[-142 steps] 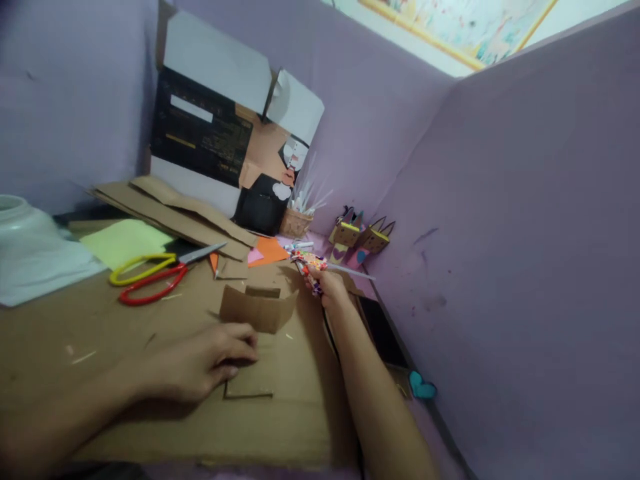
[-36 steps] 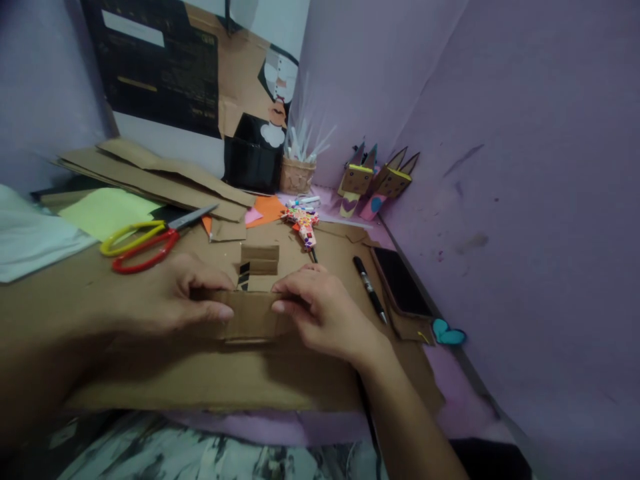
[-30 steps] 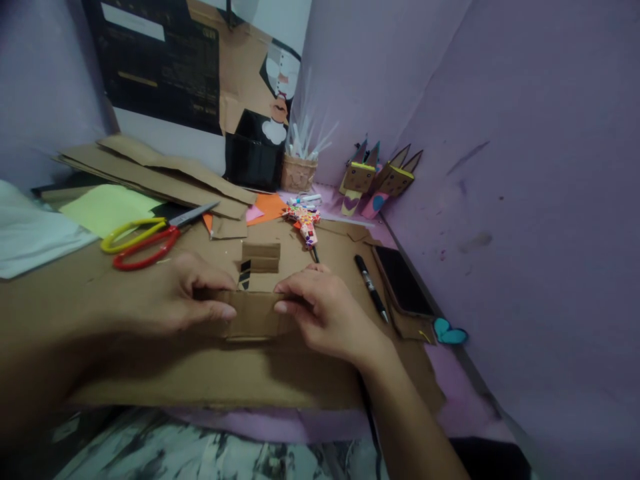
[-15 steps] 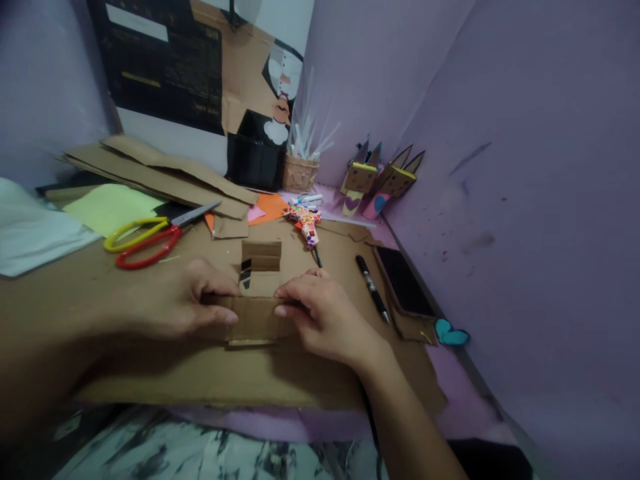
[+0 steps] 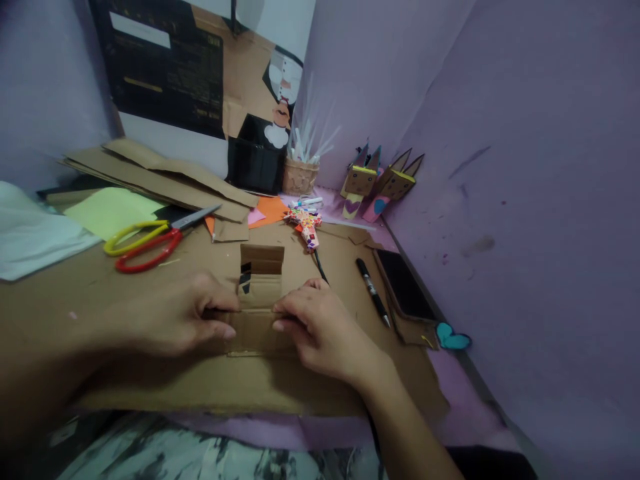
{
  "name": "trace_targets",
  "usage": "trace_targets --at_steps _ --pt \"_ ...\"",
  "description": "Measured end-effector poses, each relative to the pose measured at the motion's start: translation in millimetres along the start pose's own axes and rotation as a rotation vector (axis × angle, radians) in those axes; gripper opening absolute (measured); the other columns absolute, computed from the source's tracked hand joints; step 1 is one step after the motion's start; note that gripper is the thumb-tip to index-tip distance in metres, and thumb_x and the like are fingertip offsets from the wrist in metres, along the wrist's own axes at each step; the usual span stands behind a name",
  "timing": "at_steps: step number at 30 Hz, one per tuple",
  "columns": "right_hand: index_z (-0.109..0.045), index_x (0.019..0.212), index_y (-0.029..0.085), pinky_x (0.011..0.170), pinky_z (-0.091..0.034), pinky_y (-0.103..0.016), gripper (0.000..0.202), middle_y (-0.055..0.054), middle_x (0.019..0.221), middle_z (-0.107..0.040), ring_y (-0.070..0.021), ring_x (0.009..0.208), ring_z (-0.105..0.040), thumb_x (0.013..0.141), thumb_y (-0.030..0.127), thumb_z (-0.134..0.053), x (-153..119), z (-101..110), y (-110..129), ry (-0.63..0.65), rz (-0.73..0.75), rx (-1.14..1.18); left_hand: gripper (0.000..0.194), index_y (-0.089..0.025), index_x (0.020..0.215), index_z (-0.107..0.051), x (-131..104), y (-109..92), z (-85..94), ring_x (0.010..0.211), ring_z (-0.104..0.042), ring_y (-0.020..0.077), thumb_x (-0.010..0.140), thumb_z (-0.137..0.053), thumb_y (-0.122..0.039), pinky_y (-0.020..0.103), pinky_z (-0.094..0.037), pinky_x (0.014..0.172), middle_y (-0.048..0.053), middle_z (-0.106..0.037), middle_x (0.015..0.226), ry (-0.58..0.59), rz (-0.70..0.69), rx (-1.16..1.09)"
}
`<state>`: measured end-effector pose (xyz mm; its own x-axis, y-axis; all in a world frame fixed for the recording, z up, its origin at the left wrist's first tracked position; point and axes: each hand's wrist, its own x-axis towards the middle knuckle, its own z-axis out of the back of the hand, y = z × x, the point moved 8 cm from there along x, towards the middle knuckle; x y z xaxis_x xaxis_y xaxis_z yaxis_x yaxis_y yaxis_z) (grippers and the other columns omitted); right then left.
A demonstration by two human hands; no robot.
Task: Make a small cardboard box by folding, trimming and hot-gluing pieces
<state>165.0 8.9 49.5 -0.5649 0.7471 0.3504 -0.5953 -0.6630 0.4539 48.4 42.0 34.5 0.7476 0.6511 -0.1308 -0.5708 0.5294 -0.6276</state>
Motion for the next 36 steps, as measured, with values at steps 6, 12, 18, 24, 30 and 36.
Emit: trace_targets --at_steps 6,12,18,24,30,36 --pt "-0.058 0.086 0.018 0.076 -0.041 -0.034 0.007 -0.003 0.072 -0.065 -0.0177 0.071 -0.058 0.085 0.012 -0.054 -3 -2 4 0.026 -0.019 -0.027 0.013 -0.018 0.055 -0.053 -2 1 -0.1 0.053 -0.048 0.0115 0.068 -0.055 -0.02 0.022 -0.03 0.05 -0.003 -0.055 0.058 -0.042 -0.029 0.011" --pt "-0.058 0.086 0.019 0.076 -0.041 -0.033 0.007 -0.002 0.073 -0.065 -0.0176 0.072 -0.058 0.084 0.013 -0.056 -5 -2 5 0.026 -0.027 -0.054 0.017 -0.019 0.054 -0.05 -3 2 -5.5 0.052 -0.048 0.0125 0.069 -0.056 -0.022 0.022 -0.027 0.047 -0.003 -0.053 0.055 0.002 0.029 0.11" --pt "-0.06 0.086 0.018 0.078 -0.04 -0.036 0.01 -0.002 0.071 -0.065 -0.0189 0.071 -0.057 0.077 0.015 -0.065 -7 -5 6 0.06 -0.085 -0.106 0.019 -0.019 0.052 -0.047 -3 1 -7.2 0.049 -0.046 0.0119 0.07 -0.054 -0.021 0.023 -0.024 0.045 -0.002 -0.053 0.052 0.003 0.055 0.2" --pt "-0.063 0.086 0.017 0.076 -0.043 -0.037 0.013 -0.004 0.069 -0.066 -0.0215 0.072 -0.059 0.074 0.012 -0.067 -5 -10 8 0.14 -0.151 -0.174 0.018 -0.019 0.053 -0.05 -2 -7 -4.6 0.051 -0.049 0.0129 0.07 -0.055 -0.02 0.025 -0.023 0.046 -0.001 -0.057 0.055 -0.025 0.009 0.266" --pt "-0.064 0.084 0.016 0.068 -0.043 -0.034 0.009 -0.007 0.069 -0.067 -0.0232 0.072 -0.061 0.076 0.012 -0.063 -4 -14 8 0.198 -0.178 -0.22 0.016 -0.019 0.053 -0.054 0 -19 -1.2 0.048 -0.046 0.0127 0.069 -0.056 -0.018 0.026 -0.02 0.045 0.0 -0.056 0.053 0.022 0.007 0.394" --pt "-0.063 0.082 0.016 0.067 -0.042 -0.032 0.006 -0.007 0.071 -0.067 -0.0226 0.071 -0.06 0.077 0.014 -0.061 -6 -16 6 0.203 -0.213 -0.256 0.014 -0.019 0.055 -0.057 1 -19 -0.6 0.052 -0.048 0.0137 0.069 -0.057 -0.02 0.025 -0.024 0.047 0.001 -0.059 0.058 0.031 0.032 0.426"
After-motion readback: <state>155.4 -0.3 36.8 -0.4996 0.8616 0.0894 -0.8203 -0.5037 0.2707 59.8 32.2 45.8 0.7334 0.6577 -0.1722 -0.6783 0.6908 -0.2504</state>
